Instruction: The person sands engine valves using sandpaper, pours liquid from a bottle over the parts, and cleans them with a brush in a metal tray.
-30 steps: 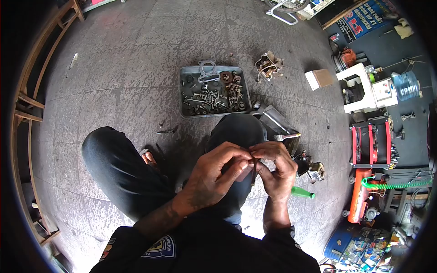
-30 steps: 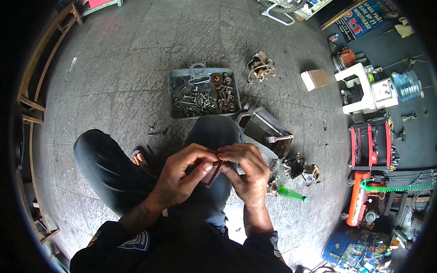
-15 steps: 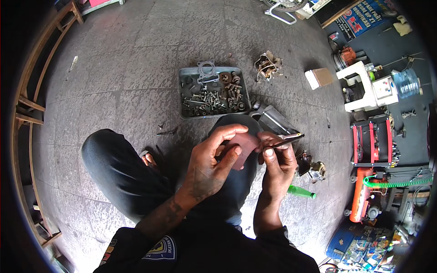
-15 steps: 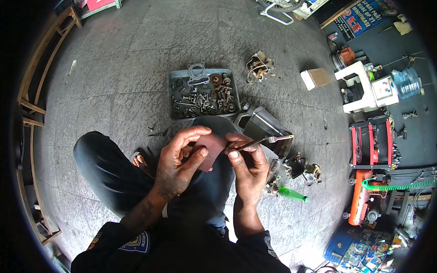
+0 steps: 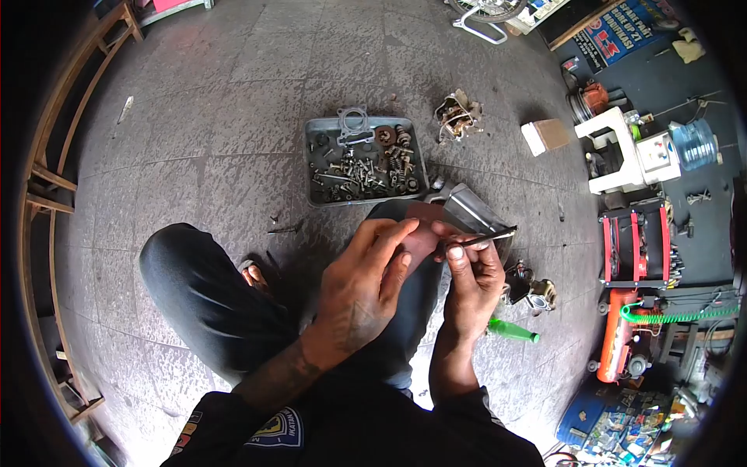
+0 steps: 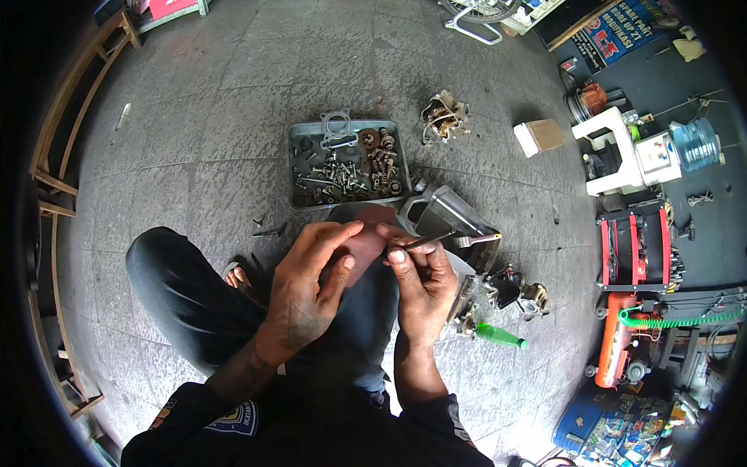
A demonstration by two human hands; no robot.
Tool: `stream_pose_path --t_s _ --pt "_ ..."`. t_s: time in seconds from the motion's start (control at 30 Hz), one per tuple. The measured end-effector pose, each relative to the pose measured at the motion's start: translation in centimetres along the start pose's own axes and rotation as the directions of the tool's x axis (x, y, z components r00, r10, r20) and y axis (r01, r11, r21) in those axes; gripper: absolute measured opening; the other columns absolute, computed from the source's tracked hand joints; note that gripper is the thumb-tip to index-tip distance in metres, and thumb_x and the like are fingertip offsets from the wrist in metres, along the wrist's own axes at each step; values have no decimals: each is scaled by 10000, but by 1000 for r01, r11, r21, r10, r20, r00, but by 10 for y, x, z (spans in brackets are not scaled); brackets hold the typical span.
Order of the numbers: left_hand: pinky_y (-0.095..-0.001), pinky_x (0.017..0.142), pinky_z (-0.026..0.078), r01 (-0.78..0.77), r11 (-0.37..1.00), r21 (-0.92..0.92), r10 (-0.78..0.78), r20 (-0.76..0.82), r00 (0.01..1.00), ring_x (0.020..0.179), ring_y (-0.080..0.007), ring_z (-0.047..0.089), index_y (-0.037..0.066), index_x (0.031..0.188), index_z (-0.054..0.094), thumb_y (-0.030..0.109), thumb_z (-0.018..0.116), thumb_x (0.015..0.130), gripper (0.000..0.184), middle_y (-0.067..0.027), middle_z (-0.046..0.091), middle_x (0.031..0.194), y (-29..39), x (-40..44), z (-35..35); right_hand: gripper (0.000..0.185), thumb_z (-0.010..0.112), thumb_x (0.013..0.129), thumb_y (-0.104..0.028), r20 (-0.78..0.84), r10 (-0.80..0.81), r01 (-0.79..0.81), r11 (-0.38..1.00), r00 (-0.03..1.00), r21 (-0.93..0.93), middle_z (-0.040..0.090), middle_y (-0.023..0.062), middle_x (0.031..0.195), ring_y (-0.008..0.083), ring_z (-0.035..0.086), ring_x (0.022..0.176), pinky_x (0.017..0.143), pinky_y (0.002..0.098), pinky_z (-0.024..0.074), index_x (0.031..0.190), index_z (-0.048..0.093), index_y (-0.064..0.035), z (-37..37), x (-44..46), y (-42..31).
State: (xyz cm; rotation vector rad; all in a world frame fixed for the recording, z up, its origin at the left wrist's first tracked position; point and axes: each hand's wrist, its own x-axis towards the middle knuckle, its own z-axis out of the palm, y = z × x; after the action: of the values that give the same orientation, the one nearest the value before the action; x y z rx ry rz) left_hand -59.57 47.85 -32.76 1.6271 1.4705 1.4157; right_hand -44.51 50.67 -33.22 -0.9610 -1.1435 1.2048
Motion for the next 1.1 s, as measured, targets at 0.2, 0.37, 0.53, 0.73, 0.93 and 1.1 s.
stream_pose_path --t_s 0.2,0.37,0.53,0.73,0.93,1.1 --pt "-317 806 430 -9 963 268 -14 82 997 867 -211 555 151 1103 691 128 674 848 257 -79 558 1018 1 -7 -5 128 689 830 47 0 -128 125 965 992 -230 661 118 996 193 632 930 864 302 484 895 587 6 -7 7 3" --pt "-390 908 367 -13 949 315 -10 72 997 1027 -242 483 187 1190 649 225 696 830 365 -88 498 1165 -10 -4 1 129 750 769 16 28 -153 155 941 988 -302 662 94 936 183 630 878 792 287 496 855 654 10 -13 14 3" --pt "-465 1024 308 -69 970 232 50 87 995 1202 -324 403 176 1280 582 300 673 841 465 -148 426 1312 -22 2 9 189 783 714 -47 219 -229 317 698 949 -642 661 59 915 210 626 856 780 302 492 890 717 -36 -9 26 -9" --pt "-477 1082 254 -15 995 95 8 70 997 1272 -361 364 152 1322 544 329 637 877 489 -198 375 1394 -30 -1 23 228 795 702 -96 311 -218 380 537 925 -753 642 50 921 207 581 892 775 323 484 927 757 -104 -18 31 -13" --pt "-481 1088 248 -22 989 148 19 27 999 1282 -367 352 145 1340 530 333 636 882 507 -201 359 1405 -30 0 28 199 794 702 -90 360 -193 407 502 913 -763 641 65 920 226 593 882 779 337 482 893 741 -78 -14 31 -15" --pt "-504 1062 271 4 993 120 -11 63 998 1291 -377 348 202 1390 467 336 638 857 575 -188 356 1403 -30 -1 27 175 780 716 -46 307 -202 367 494 930 -788 651 81 889 242 613 862 765 336 482 878 714 -47 -15 24 -14"
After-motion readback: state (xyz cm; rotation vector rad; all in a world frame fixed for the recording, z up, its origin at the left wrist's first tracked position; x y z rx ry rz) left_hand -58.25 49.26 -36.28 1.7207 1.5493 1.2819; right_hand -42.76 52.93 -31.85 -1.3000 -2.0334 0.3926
